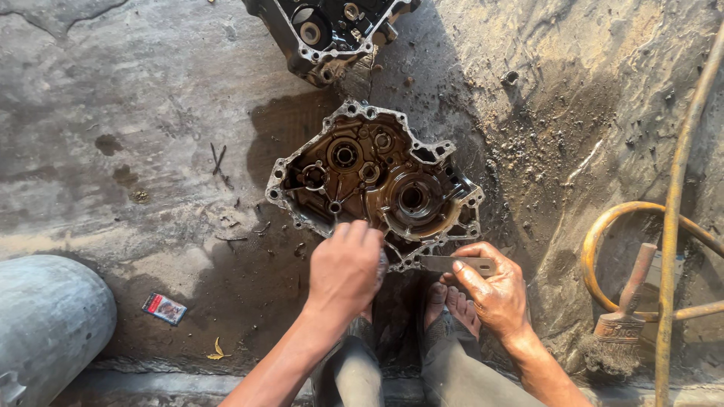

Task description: The person scrapes and cleans the interior surfaces of a disassembled engine casing using a metal scraper and a screwdriver. They remove debris and old gasket material from the mating surfaces and internal cavities.

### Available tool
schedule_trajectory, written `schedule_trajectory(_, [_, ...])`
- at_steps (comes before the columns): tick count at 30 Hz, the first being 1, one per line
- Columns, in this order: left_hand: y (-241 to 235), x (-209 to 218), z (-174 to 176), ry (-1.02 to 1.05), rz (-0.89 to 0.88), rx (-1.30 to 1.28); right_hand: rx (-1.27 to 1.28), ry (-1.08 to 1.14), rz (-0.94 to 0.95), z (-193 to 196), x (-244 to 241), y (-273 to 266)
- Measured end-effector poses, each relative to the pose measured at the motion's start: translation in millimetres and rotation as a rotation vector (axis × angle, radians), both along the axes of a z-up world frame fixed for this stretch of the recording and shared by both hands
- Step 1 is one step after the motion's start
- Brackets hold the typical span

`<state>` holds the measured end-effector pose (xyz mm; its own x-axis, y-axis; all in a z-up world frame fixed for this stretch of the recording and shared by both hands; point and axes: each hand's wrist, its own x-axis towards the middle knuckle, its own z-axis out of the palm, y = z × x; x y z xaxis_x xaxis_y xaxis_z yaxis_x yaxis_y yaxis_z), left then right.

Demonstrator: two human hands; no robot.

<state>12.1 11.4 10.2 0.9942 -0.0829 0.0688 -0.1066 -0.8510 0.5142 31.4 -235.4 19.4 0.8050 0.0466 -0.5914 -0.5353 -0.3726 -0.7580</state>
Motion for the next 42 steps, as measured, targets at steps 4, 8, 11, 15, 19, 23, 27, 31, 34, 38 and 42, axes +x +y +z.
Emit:
schedule_trajectory(4, [11.8,-6.6,5.1,0.023,0.075,-0.091,0.032,-0.007,0.109,1.4,8.7,4.1])
schedule_trajectory(8, [15.6,-5.8,8.8,0.020,0.114,-0.133,-0.056,-0.361,0.412,9.5,22.4,15.9])
schedule_trajectory(11, [20.2,-6.5,10.7,0.038,0.182,-0.155,-0.056,-0.600,0.640,15.8,36.4,30.7])
schedule_trajectory(15, [30.6,-10.8,11.0,-0.006,0.340,-0.188,-0.142,-0.560,0.831,23.5,52.2,48.0])
schedule_trajectory(19, [55.1,-15.5,0.2,0.122,0.687,-0.333,-0.246,-0.428,0.980,23.7,55.5,56.1])
schedule_trajectory(23, [75.7,-21.4,-21.0,0.291,0.858,-0.642,-0.073,-0.463,0.823,17.0,44.8,54.5])
schedule_trajectory(27, [77.8,-18.8,-35.6,0.359,0.769,-0.791,-0.047,-0.362,0.746,9.8,36.2,50.7])
schedule_trajectory(31, [74.0,-14.1,-36.9,0.352,0.801,-0.839,-0.017,-0.195,0.648,8.4,35.8,48.2])
schedule_trajectory(34, [75.4,-11.4,-30.0,0.404,0.826,-0.753,0.002,-0.139,0.652,8.4,37.3,51.3])
schedule_trajectory(38, [78.5,-2.0,-17.2,0.370,0.773,-0.686,-0.170,-0.168,0.634,9.8,33.5,57.3])
schedule_trajectory(42, [83.0,15.7,-10.8,0.410,0.717,-0.596,-0.237,-0.333,0.649,16.4,28.3,59.2])
